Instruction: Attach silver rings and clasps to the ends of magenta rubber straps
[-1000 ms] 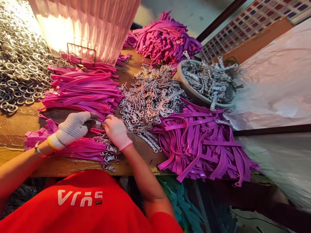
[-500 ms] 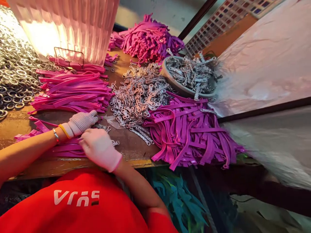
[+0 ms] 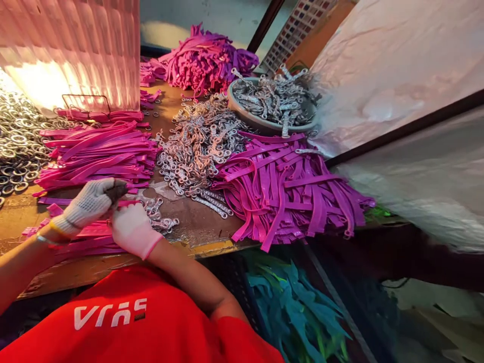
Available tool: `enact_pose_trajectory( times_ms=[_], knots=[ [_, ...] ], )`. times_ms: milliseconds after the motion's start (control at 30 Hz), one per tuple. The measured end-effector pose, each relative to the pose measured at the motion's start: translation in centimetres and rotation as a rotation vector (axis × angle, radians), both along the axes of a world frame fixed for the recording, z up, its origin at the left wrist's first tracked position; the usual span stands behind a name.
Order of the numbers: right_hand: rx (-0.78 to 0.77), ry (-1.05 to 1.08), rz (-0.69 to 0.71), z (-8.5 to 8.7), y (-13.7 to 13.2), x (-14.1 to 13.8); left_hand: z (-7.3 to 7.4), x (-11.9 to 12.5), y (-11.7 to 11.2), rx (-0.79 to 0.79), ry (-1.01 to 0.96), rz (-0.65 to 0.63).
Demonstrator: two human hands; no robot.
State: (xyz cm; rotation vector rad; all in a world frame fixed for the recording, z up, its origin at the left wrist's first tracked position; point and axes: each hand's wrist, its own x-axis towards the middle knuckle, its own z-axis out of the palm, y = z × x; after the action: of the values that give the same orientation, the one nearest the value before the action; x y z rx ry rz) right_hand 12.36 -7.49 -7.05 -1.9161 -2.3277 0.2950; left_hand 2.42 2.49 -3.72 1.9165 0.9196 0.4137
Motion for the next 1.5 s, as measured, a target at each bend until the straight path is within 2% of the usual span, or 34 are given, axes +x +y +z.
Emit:
enact_pose_trajectory(
  times_ms=[100,167,267,367,467,633,700,767,833,867,967,1067,1133,1200,1300,1400,1500],
  knots=[
    [-0.029,0.025,0.047,0.0,-1.5,1.0,0.7,-2.7,-3.4,-0.346,-0.123,0.147],
    [0.006,0.111,0.055,0.0,-2.6,2.1,0.4,-4.1,-5.4,-0.523,-0.176,0.25],
    [0.144,0.387,-0.02,0.4,-3.9,3.8,-0.9,-5.0,-7.2,-0.683,-0.252,0.351],
    [0.189,0.647,-0.085,1.1,-4.5,4.8,-1.8,-4.7,-7.7,-0.767,-0.336,0.372],
    [0.162,0.617,-0.098,1.7,-4.5,4.3,-1.8,-3.9,-7.8,-0.804,-0.363,0.371],
    [0.113,0.206,-0.159,2.5,-4.6,2.6,-0.8,-3.0,-7.9,-0.793,-0.297,0.327],
    [0.118,0.074,-0.17,2.6,-4.7,2.3,-0.5,-3.1,-8.0,-0.645,-0.225,0.282],
    [0.151,-0.033,-0.166,2.4,-4.8,2.2,-0.6,-3.4,-8.4,-0.359,-0.117,0.228],
    [0.182,-0.105,-0.142,1.9,-5.0,2.3,-1.4,-3.9,-8.8,-0.071,-0.018,0.169],
    [0.184,-0.121,-0.128,1.6,-5.1,2.4,-2.0,-4.2,-9.1,0.021,0.018,0.138],
    [0.166,-0.097,-0.136,1.0,-5.6,2.5,-4.1,-4.9,-9.8,0.111,0.075,0.064],
    [0.194,-0.014,-0.198,1.1,-5.9,2.4,-4.7,-4.6,-9.9,0.005,0.052,0.047],
    [0.228,0.022,-0.223,1.5,-5.8,2.3,-4.0,-4.0,-9.7,-0.165,-0.005,0.08],
    [0.251,0.054,-0.236,1.8,-5.7,2.4,-3.0,-3.5,-9.4,-0.335,-0.071,0.164],
    [0.228,0.138,-0.23,1.9,-5.7,2.6,-2.1,-3.2,-9.2,-0.51,-0.154,0.287],
    [0.147,0.169,-0.184,1.8,-5.6,2.5,-2.2,-3.5,-9.1,-0.595,-0.174,0.307],
    [0.09,0.061,-0.151,1.8,-5.4,2.1,-2.4,-3.8,-8.9,-0.645,-0.173,0.28]
  ],
)
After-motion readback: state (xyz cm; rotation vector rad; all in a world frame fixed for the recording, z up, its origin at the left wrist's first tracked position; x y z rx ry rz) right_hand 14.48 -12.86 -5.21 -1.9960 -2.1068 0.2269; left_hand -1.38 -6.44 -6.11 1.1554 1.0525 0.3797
